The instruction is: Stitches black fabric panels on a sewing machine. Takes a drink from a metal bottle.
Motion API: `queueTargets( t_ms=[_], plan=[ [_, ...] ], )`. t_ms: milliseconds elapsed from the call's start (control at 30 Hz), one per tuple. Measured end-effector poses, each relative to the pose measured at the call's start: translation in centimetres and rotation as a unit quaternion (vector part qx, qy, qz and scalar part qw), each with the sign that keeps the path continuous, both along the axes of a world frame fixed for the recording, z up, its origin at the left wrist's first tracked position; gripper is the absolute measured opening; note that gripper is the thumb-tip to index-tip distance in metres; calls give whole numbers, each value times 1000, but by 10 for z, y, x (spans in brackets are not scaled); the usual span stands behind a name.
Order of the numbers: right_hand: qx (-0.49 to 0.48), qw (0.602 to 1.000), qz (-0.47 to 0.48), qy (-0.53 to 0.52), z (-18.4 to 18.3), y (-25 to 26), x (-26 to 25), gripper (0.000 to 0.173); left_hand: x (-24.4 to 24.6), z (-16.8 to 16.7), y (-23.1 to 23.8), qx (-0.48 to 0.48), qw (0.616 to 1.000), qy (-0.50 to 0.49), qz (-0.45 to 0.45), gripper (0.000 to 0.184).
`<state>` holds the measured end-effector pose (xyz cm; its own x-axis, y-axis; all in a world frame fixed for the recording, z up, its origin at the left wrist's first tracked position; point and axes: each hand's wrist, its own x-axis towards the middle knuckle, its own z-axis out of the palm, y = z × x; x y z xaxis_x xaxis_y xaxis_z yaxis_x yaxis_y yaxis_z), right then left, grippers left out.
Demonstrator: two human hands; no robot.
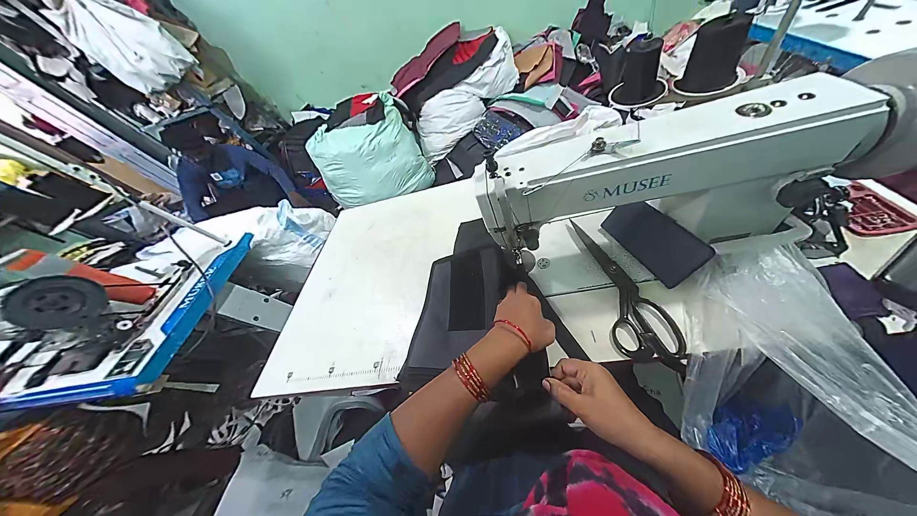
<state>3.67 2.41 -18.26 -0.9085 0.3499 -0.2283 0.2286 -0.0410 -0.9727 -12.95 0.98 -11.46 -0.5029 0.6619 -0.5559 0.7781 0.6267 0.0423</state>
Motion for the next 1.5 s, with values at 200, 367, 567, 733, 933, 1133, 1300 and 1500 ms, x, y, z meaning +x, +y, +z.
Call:
queueTargets(
  t_ms=[200,367,567,733,933,1133,1300,1500],
  plan=[
    [134,970,163,-121,25,32,-11,27,2,-6,-3,15,997,-53,54,50],
    [299,945,-29,-129,19,63,-68,37,-21,-11,-22,106,984,-134,59,34],
    [302,935,-104,-154,8,67,-132,36,-38,-18,-29,167,963,-195,83,44],
    [269,942,-124,-160,11,63,-134,30,-53,-20,-26,164,954,-241,77,54],
    [210,960,-142,-116,4,56,-121,27,-64,-29,-37,229,924,-297,73,58],
    [159,973,-140,-93,1,56,-119,26,-57,-27,-37,226,934,-269,68,42],
    [148,976,-127,-96,3,58,-115,27,-48,-22,-32,195,951,-231,70,36],
    [153,978,-101,-96,2,59,-108,29,-42,-17,-31,179,958,-210,75,28]
  ],
)
